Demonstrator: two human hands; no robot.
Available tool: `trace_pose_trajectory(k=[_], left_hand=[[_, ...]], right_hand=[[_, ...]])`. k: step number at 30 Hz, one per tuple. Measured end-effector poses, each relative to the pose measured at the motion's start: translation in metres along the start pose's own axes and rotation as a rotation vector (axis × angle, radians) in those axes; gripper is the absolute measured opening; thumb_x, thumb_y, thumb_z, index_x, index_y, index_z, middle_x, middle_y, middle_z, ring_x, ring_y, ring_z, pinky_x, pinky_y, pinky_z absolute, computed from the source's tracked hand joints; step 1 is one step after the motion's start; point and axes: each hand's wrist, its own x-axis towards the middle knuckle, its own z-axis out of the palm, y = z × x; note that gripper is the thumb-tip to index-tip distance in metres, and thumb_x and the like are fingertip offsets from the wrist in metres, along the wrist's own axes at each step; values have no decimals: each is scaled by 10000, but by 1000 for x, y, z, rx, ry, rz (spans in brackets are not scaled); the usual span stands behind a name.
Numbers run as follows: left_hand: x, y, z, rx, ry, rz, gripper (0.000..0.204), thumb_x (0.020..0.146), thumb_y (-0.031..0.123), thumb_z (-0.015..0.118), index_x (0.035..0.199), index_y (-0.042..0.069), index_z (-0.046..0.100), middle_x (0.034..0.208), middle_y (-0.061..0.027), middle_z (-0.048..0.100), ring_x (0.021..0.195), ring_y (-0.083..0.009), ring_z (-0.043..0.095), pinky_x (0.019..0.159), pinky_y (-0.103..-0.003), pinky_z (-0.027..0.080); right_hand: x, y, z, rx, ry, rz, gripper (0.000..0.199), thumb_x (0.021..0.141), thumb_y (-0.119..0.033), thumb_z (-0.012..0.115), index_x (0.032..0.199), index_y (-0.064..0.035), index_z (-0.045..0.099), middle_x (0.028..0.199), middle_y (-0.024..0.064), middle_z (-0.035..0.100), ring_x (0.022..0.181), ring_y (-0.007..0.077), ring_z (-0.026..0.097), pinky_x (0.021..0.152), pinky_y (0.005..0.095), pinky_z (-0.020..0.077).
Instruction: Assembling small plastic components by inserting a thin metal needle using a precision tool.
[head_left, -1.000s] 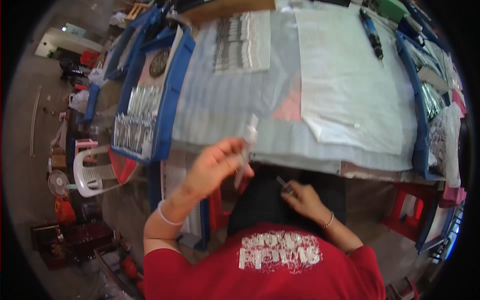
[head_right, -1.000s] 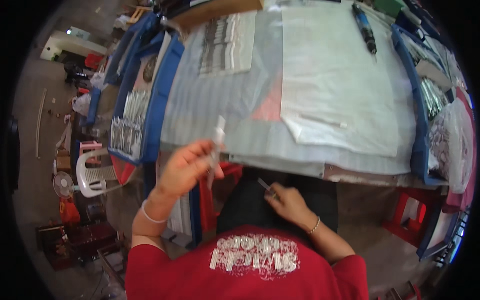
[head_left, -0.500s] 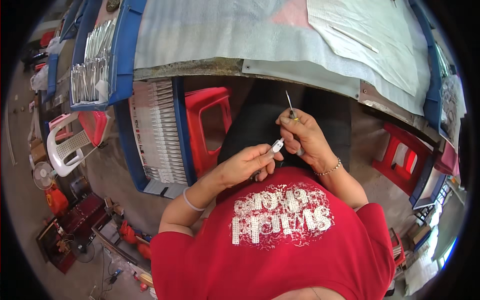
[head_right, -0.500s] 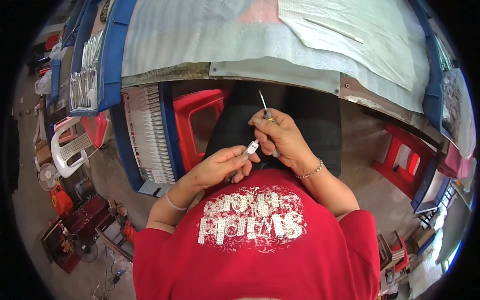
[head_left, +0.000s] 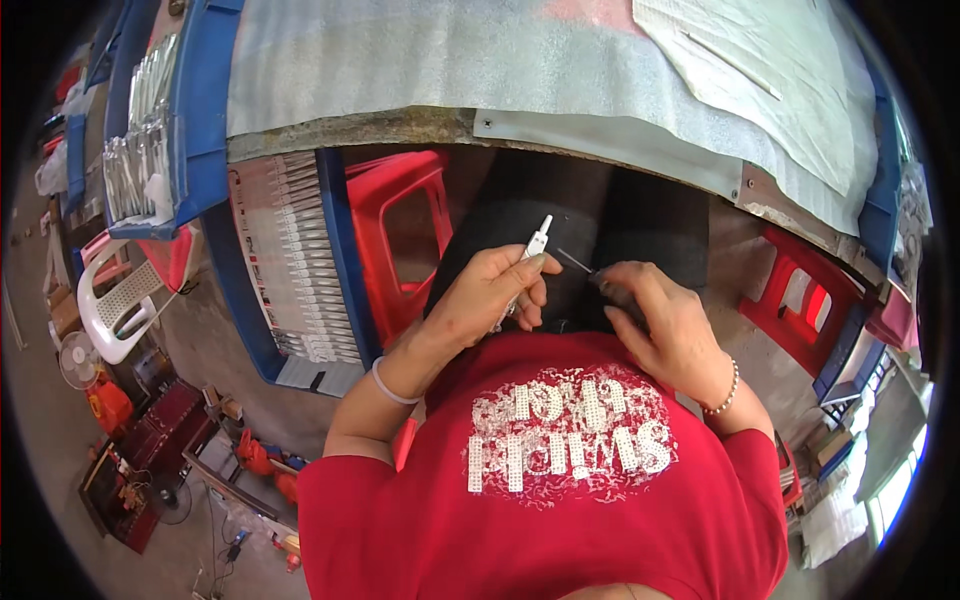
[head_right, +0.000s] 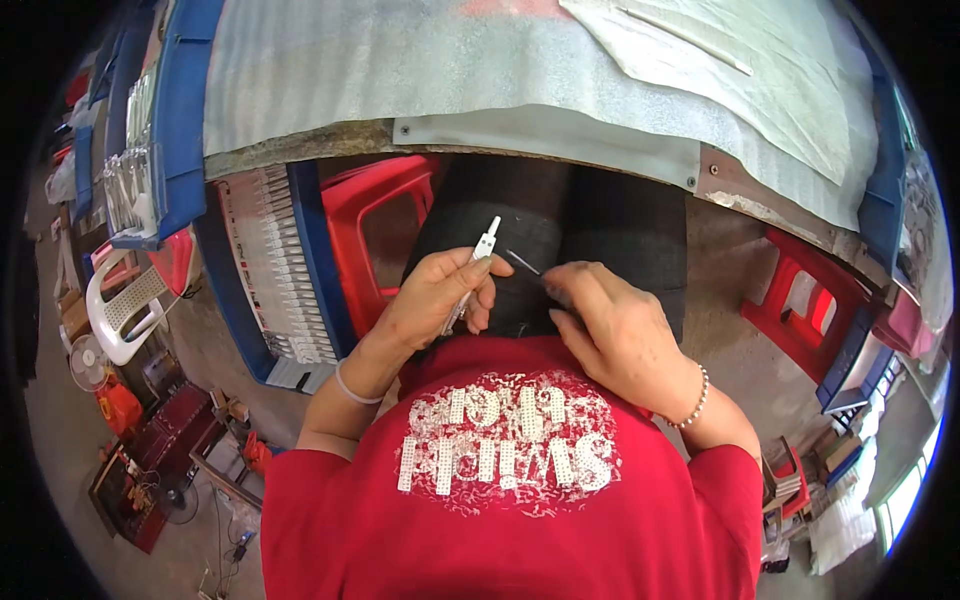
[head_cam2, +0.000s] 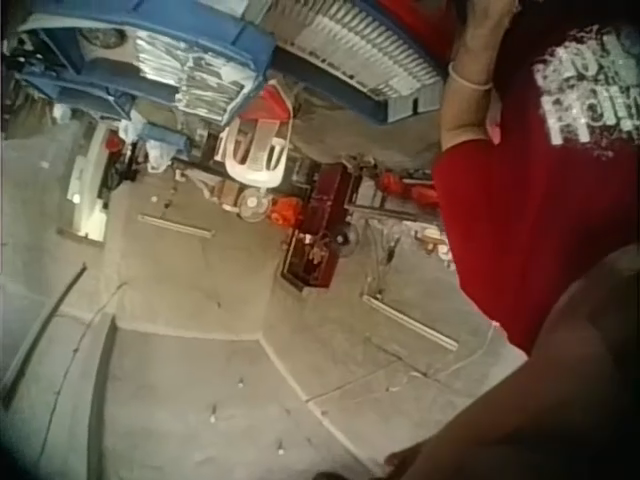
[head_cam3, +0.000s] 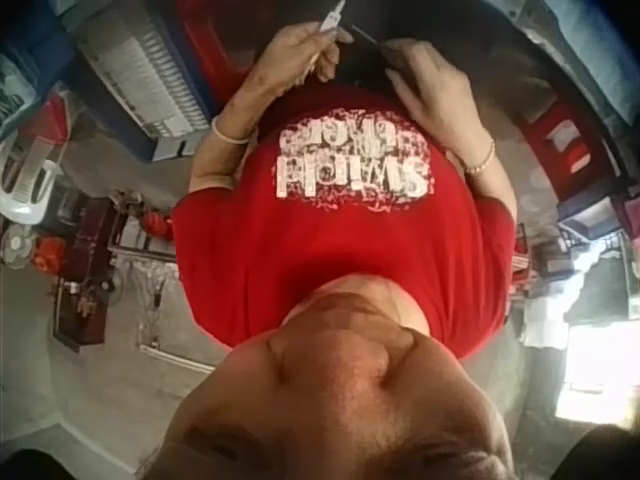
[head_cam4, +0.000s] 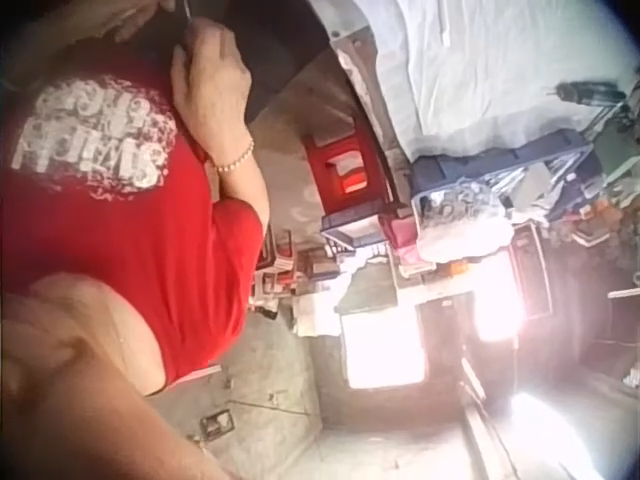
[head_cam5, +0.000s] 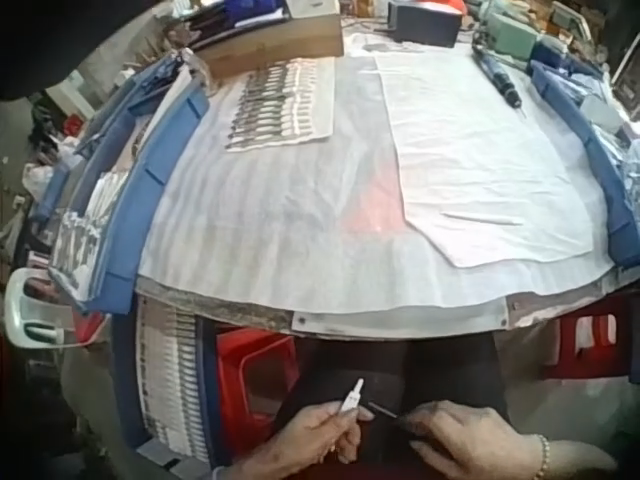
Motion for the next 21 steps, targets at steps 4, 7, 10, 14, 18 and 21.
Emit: trace_pose_trajectory(k=[4, 7, 10, 14, 18, 21], left_hand=[[2, 5, 4, 3, 21, -45, 289, 1024, 251, 468, 1101, 1, 592, 642, 32, 448, 469, -22, 324, 420, -181, 260], [3, 7, 3, -5, 8, -75, 275, 1023, 246, 466, 1106, 17, 595, 644, 37, 443, 476, -15, 322, 419, -174, 247], [5, 6, 4, 65, 27, -70, 268, 1026, 246, 459, 1103, 31, 599, 642, 45, 432, 487, -7, 315, 424, -168, 235], [5, 3, 5, 153, 50, -19, 256, 1020, 240, 453, 1053, 36, 605, 626, 48, 437, 502, -14, 348, 433, -181, 261], [7, -2, 5, 265, 90, 50, 249, 1008, 217, 454, 960, 23, 602, 604, 24, 478, 513, -43, 420, 456, -226, 335], [9, -11, 8, 427, 143, 152, 236, 1027, 221, 433, 977, 30, 563, 610, 25, 446, 505, -41, 381, 447, -210, 307]], right_hand=[[-1, -8, -4, -66, 4, -62, 304, 789, -2, 665, 1078, 14, 571, 1062, 175, 589, 941, 320, 616, 762, 376, 526], [2, -9, -3, -62, 18, -76, 320, 785, -6, 672, 1088, 20, 573, 1065, 183, 590, 943, 331, 617, 773, 384, 528], [4, -7, 0, -64, 6, -79, 326, 784, -8, 675, 1093, 26, 576, 1073, 191, 590, 953, 338, 616, 787, 386, 529], [7, -5, 3, -60, -12, -80, 324, 785, -12, 676, 1091, 34, 582, 1073, 200, 591, 961, 344, 615, 801, 388, 530], [7, -4, 4, -62, -9, -70, 327, 780, -7, 677, 1092, 31, 587, 1086, 198, 587, 962, 343, 616, 801, 398, 529], [9, -4, 3, 148, 2, 128, 237, 848, -23, 627, 1075, 41, 598, 974, 199, 625, 867, 344, 641, 744, 358, 524]])
